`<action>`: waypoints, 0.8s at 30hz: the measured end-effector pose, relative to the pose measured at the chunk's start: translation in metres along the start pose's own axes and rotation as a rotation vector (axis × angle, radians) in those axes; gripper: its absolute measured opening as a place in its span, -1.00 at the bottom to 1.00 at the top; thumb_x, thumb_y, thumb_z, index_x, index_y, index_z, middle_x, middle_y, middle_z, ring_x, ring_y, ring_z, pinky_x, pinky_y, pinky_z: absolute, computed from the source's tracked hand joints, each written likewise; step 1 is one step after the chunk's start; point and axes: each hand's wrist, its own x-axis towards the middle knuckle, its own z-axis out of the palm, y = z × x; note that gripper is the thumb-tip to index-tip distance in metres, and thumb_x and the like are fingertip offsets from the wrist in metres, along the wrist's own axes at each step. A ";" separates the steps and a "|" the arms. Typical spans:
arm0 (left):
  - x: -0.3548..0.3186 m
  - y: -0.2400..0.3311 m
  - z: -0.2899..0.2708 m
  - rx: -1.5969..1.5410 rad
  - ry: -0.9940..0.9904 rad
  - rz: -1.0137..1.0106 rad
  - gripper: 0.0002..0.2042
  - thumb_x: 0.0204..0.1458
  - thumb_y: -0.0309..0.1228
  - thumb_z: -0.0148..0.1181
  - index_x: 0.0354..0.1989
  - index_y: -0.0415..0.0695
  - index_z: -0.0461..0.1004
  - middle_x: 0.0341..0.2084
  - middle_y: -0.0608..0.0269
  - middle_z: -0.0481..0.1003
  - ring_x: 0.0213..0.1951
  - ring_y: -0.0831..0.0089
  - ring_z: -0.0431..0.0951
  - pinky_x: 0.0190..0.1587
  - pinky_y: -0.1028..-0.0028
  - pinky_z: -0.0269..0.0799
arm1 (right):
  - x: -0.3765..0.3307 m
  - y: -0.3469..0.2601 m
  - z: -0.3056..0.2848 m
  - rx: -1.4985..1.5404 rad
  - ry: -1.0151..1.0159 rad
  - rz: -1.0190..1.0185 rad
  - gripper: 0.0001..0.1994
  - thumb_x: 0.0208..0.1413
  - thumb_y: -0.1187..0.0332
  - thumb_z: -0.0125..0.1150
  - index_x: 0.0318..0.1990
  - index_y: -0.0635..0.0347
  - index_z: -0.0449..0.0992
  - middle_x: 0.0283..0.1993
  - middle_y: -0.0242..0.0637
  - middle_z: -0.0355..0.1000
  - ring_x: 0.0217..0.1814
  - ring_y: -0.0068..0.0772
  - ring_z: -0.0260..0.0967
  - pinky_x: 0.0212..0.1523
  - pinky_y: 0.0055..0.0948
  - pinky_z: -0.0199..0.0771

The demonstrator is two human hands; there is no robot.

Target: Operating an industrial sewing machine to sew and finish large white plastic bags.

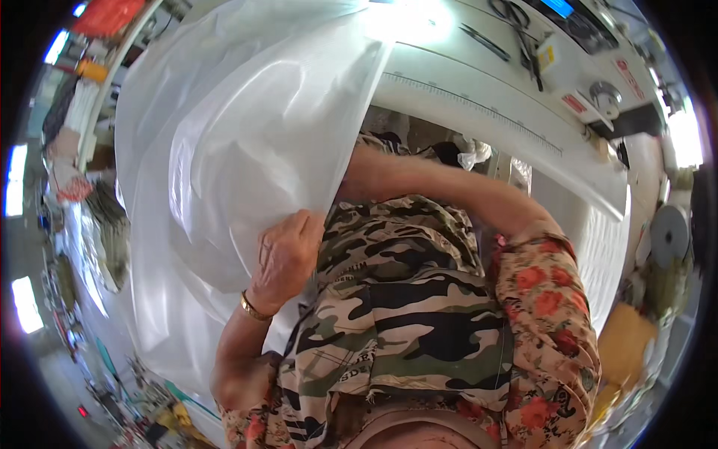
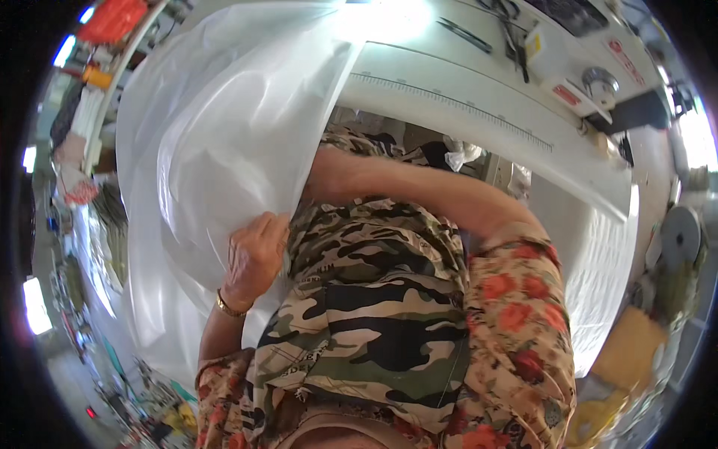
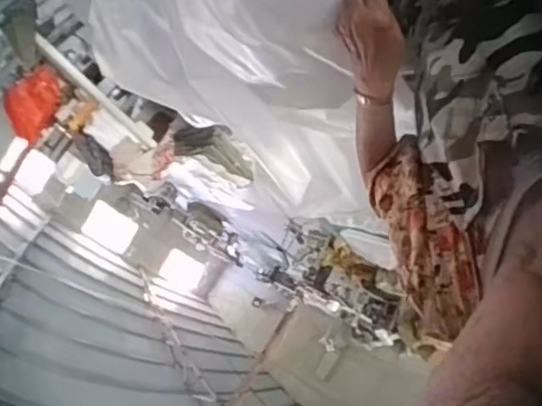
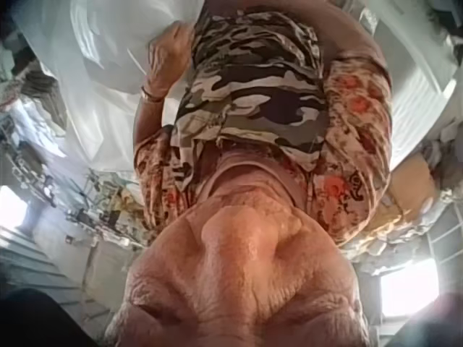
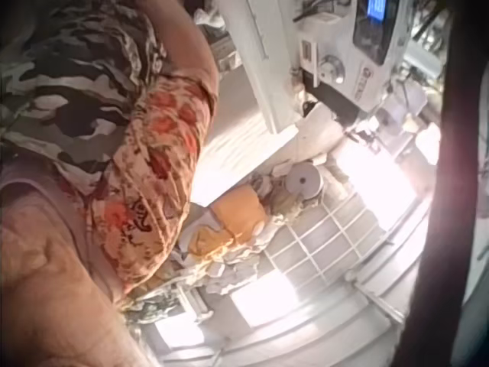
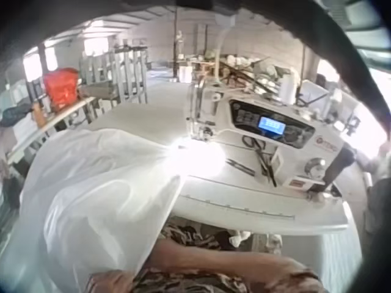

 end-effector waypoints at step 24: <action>-0.025 0.012 0.007 -0.760 0.381 -0.437 -0.64 0.07 -0.65 0.08 0.08 -0.21 0.45 -0.50 0.33 0.32 -0.61 0.65 0.24 -0.54 0.61 0.24 | -0.012 0.042 -0.091 -0.355 0.359 -0.441 -0.77 0.05 0.35 0.21 -0.12 0.11 0.42 -0.06 -0.32 0.39 0.05 -0.24 0.30 0.15 -0.25 0.20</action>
